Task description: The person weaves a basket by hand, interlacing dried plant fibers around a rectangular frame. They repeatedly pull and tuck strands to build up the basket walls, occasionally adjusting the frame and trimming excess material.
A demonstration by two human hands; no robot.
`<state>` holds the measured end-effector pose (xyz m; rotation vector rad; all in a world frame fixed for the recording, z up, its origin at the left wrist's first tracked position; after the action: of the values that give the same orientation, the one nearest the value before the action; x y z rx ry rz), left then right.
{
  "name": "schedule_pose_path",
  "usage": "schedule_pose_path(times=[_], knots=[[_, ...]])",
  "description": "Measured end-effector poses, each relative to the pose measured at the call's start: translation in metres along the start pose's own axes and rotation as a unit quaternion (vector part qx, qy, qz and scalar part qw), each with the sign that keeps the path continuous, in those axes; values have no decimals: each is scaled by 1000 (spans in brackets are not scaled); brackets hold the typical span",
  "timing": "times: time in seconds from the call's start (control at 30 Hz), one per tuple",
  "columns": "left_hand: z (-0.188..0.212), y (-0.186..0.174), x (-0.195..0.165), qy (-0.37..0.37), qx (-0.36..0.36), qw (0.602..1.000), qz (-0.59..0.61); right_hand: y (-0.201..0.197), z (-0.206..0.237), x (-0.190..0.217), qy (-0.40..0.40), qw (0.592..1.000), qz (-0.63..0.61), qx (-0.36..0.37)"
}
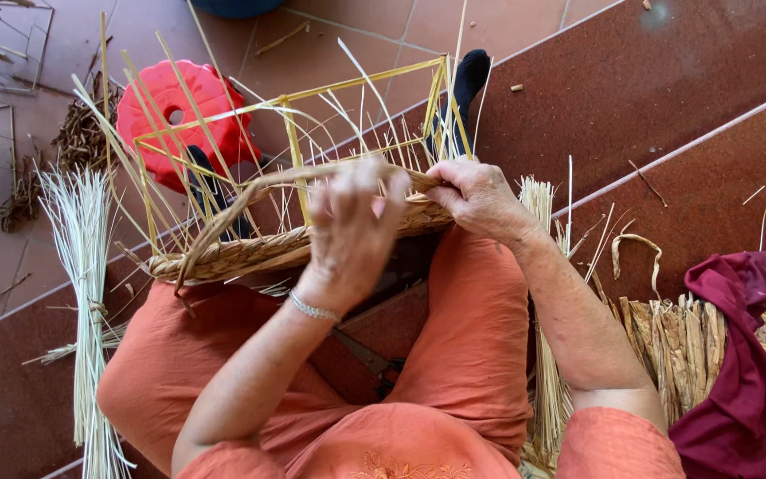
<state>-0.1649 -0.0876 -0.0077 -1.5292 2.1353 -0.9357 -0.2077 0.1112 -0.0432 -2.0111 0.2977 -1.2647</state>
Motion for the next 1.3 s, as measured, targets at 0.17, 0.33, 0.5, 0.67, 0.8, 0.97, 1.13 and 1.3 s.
schedule_pose_path(times=[0.17, 0.33, 0.5, 0.67, 0.8, 0.97, 1.13, 1.3], knots=[[-2, 37, -16, -149, 299, 905, 263, -2, 1, -9, 42, 996, -78, 21], [-27, 87, -6, -303, 438, 805, 262, -2, 4, -11, 34, 998, -55, 28], [-10, 78, 2, -455, 326, 668, 491, 1, 1, -14, 14, 999, -26, 17], [33, 43, -15, -545, 247, 293, 745, 9, -7, -14, 31, 999, -37, -1], [35, 12, -13, -331, 317, 663, 593, 15, -14, -10, 70, 996, -41, -22], [11, 11, 38, -127, 204, 935, 261, 10, -11, 10, -106, 994, 39, -7], [18, 38, 50, -71, 258, 958, 101, 15, -13, 12, -115, 990, 81, 5], [55, 42, 33, -21, 281, 957, 73, 28, -14, 5, -53, 990, 93, -92]])
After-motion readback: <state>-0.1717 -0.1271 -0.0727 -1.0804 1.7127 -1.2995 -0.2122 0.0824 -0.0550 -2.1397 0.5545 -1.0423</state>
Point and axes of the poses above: each hand's wrist, its own z-axis away from the middle knuckle, its own y-axis out of the palm, x = y × z, the point moved 3 cm from there along -z, towards the middle knuckle, and after that the axes turned 13 degrees about -y, right-handed, at the moved point
